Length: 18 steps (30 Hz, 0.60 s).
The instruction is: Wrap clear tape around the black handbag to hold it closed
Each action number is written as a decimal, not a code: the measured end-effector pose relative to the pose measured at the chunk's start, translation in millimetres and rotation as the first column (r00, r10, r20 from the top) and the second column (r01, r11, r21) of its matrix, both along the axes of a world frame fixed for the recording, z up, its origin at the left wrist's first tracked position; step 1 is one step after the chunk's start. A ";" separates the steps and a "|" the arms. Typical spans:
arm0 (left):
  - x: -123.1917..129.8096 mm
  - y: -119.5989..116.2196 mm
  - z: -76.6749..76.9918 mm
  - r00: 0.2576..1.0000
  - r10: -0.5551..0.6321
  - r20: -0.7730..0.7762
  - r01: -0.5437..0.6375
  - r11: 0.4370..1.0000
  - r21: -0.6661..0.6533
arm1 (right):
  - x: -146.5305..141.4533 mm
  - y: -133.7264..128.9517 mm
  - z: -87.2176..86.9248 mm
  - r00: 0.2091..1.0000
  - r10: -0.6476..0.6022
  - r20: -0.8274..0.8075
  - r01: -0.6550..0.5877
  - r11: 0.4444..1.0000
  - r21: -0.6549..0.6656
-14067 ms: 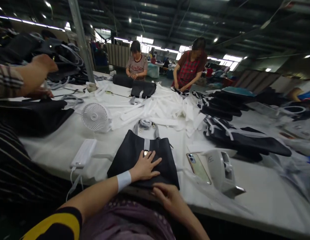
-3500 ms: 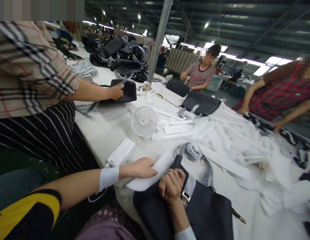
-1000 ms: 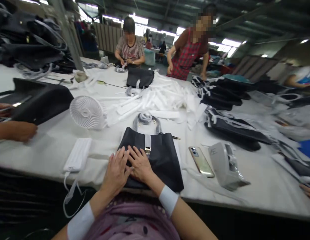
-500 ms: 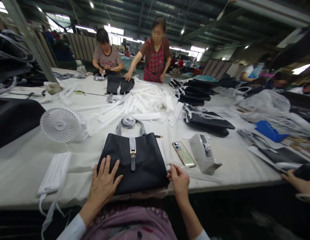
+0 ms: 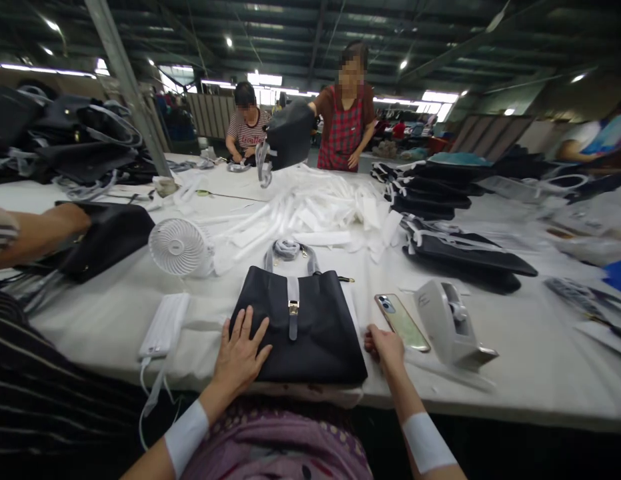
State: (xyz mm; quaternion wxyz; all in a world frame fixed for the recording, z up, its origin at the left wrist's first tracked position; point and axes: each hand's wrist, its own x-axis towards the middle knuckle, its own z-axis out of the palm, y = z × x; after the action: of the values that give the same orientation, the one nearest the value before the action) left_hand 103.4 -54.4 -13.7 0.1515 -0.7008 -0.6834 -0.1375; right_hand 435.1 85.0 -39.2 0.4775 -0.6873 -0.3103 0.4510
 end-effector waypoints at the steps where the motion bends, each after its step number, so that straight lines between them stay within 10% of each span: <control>1: 0.4 -0.3 1.5 1.000 0.002 0.005 -0.002 1.000 -0.005 | 1.6 -1.8 -0.2 1.000 -0.014 -0.011 0.015 1.000 0.028; 18: 0.2 0.3 4.5 1.000 -0.010 -0.021 0.010 1.000 -0.007 | 15.1 -16.8 38.2 0.903 -0.061 -0.424 0.199 0.936 0.289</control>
State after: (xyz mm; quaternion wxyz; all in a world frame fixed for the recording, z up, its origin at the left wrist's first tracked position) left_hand 103.5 -54.1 -9.2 0.1557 -0.7060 -0.6788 -0.1285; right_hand 450.3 68.2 -1.0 0.6678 -0.5087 -0.2266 0.4939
